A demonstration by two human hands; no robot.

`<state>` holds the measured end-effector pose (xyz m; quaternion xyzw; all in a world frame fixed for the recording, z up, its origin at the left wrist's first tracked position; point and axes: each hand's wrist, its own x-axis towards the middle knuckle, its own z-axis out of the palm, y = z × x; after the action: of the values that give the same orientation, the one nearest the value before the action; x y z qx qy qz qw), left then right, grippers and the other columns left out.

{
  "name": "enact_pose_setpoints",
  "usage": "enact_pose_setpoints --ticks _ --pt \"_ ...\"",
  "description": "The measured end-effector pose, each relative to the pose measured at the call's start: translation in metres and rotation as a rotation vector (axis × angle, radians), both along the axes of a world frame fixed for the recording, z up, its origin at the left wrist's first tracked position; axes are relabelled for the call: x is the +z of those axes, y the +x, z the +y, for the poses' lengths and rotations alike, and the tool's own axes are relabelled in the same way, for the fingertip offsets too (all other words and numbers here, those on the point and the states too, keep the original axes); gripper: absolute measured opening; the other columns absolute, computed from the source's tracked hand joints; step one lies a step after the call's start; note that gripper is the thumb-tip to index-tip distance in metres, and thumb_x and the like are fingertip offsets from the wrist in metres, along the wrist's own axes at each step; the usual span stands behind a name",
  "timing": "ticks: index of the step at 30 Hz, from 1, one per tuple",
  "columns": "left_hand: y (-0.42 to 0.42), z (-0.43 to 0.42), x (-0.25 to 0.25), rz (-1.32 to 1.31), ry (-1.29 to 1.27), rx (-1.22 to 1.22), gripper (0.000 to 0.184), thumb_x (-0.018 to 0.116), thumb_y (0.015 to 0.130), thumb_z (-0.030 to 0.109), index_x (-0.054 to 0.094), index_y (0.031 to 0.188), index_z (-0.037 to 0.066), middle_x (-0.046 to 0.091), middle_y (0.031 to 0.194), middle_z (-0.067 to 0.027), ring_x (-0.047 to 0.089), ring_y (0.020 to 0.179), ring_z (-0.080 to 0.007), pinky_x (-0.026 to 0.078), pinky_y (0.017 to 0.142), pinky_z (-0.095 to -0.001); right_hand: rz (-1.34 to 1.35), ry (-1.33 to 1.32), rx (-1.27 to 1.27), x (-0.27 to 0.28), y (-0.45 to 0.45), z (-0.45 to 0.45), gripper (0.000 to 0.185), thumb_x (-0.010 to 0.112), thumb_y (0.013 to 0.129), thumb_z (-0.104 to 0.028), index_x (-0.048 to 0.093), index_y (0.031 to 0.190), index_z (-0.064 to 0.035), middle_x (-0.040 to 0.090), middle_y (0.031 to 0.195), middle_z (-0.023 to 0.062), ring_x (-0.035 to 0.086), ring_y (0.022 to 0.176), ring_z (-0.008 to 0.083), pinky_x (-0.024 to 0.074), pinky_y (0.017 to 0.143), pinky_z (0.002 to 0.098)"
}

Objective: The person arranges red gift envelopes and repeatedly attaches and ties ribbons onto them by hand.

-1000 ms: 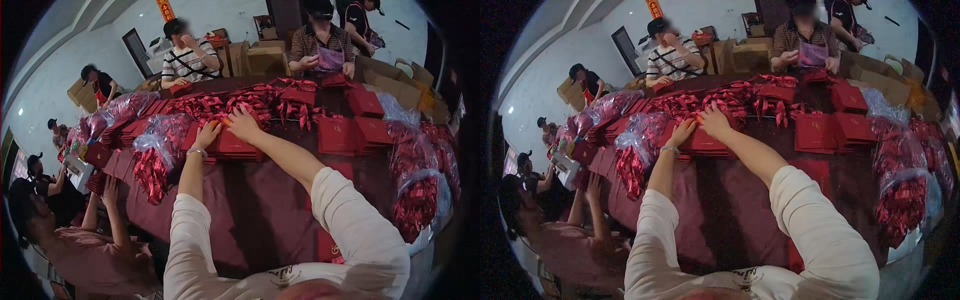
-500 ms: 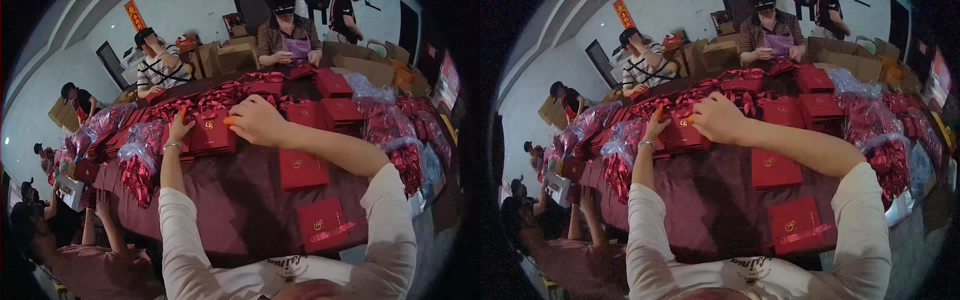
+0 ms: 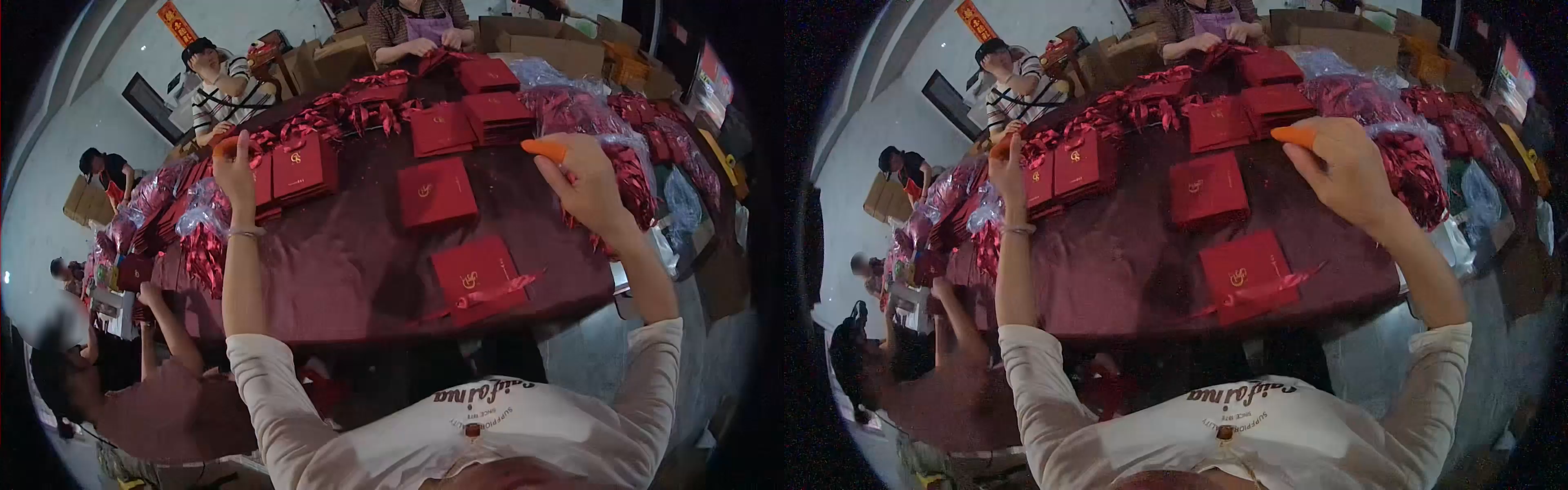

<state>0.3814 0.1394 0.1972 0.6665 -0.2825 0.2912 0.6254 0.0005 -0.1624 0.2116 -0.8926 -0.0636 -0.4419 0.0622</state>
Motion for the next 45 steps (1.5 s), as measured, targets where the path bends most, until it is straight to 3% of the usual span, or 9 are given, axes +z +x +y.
enact_pose_setpoints --ticks 4,13,18,20,27,31,37,41,45 --pt "-0.111 0.004 -0.02 0.108 -0.165 -0.256 0.015 0.061 0.086 0.016 0.061 0.09 0.002 0.062 0.078 -0.0016 0.057 0.073 -0.0074 0.042 0.064 -0.0191 0.064 0.114 -0.019 -0.042 -0.047 -0.011 0.017 0.061 0.081 -0.011 0.066 0.097 -0.0081 0.063 0.085 0.0065 0.054 0.067 0.0204 0.041 0.063 0.0303" --pt "-0.299 -0.001 -0.149 0.52 0.019 -0.193 0.024 0.056 0.089 0.014 0.06 0.107 -0.001 0.061 0.096 -0.0056 0.057 0.083 -0.0096 0.045 0.074 -0.0214 0.231 0.622 0.086 -0.123 -0.089 0.001 0.017 0.06 0.084 -0.01 0.064 0.099 -0.004 0.062 0.089 0.0072 0.058 0.076 0.0167 0.0459 0.069 0.0256" --pt "-0.356 -0.021 -0.178 0.52 0.11 -0.122 0.023 0.06 0.086 0.013 0.061 0.106 0.001 0.061 0.093 -0.0053 0.054 0.081 -0.0093 0.045 0.067 -0.0221 0.214 0.577 -0.002 -0.155 -0.089 0.017 0.018 0.065 0.08 -0.014 0.065 0.095 -0.0049 0.061 0.092 0.0062 0.058 0.075 0.0191 0.0469 0.066 0.0275" --pt "-0.363 -0.023 -0.179 0.266 0.314 0.057 0.022 0.061 0.084 0.012 0.062 0.104 0.003 0.061 0.09 -0.0076 0.055 0.077 -0.0141 0.044 0.065 -0.0259 0.224 0.568 -0.001 -0.159 -0.087 0.024 0.016 0.064 0.081 -0.018 0.065 0.091 -0.0057 0.061 0.088 0.0061 0.058 0.071 0.0218 0.047 0.063 0.0295" --pt "-0.336 -0.062 -0.173 0.055 0.67 0.152 0.03 0.06 0.083 0.017 0.056 0.107 -0.001 0.057 0.09 -0.0174 0.054 0.082 -0.033 0.043 0.074 -0.0394 0.602 0.61 -0.846 -0.186 -0.076 0.027 0.057 0.048 0.08 -0.06 0.055 0.093 -0.0049 0.063 0.085 0.0183 0.06 0.082 0.0374 0.0467 0.069 0.0454" --pt "-0.322 -0.092 -0.157 0.29 0.814 0.054 0.057 0.067 0.078 0.029 0.047 0.11 -0.013 0.049 0.109 -0.0318 0.049 0.1 -0.0422 0.041 0.087 -0.0421 0.533 0.511 -0.759 -0.191 -0.071 0.035 0.045 0.061 0.077 -0.049 0.054 0.088 -0.0056 0.061 0.082 0.0147 0.06 0.078 0.0354 0.0462 0.066 0.0453" --pt "-0.319 -0.103 -0.181 0.333 0.737 0.024 0.072 0.074 0.068 0.011 0.036 0.126 -0.008 0.043 0.116 -0.0344 0.044 0.108 -0.0457 0.037 0.094 -0.0431 -0.033 0.749 -0.412 -0.209 -0.072 0.033 0.02 0.065 0.079 -0.019 0.057 0.086 -0.0023 0.06 0.083 0.0119 0.059 0.076 0.0272 0.0469 0.064 0.0355" --pt "-0.327 -0.104 -0.184 0.302 0.715 0.066 0.069 0.073 0.068 0.006 0.036 0.126 -0.006 0.041 0.117 -0.0313 0.043 0.108 -0.0446 0.038 0.092 -0.0422 -0.509 2.071 0.448 -0.2 -0.065 0.036 0.014 0.053 0.091 -0.021 0.055 0.097 -0.0081 0.06 0.089 0.0038 0.058 0.081 0.0171 0.0485 0.078 0.0334" --pt "-0.332 -0.107 -0.171 0.379 0.659 0.067 0.069 0.073 0.068 0.004 0.037 0.126 -0.004 0.041 0.117 -0.0259 0.046 0.106 -0.04 0.04 0.09 -0.0393 -0.527 2.203 0.641 -0.21 -0.039 0.026 0.018 0.053 0.091 -0.022 0.055 0.101 -0.0067 0.054 0.08 0.0027 0.054 0.074 0.0126 0.0479 0.07 0.0263"
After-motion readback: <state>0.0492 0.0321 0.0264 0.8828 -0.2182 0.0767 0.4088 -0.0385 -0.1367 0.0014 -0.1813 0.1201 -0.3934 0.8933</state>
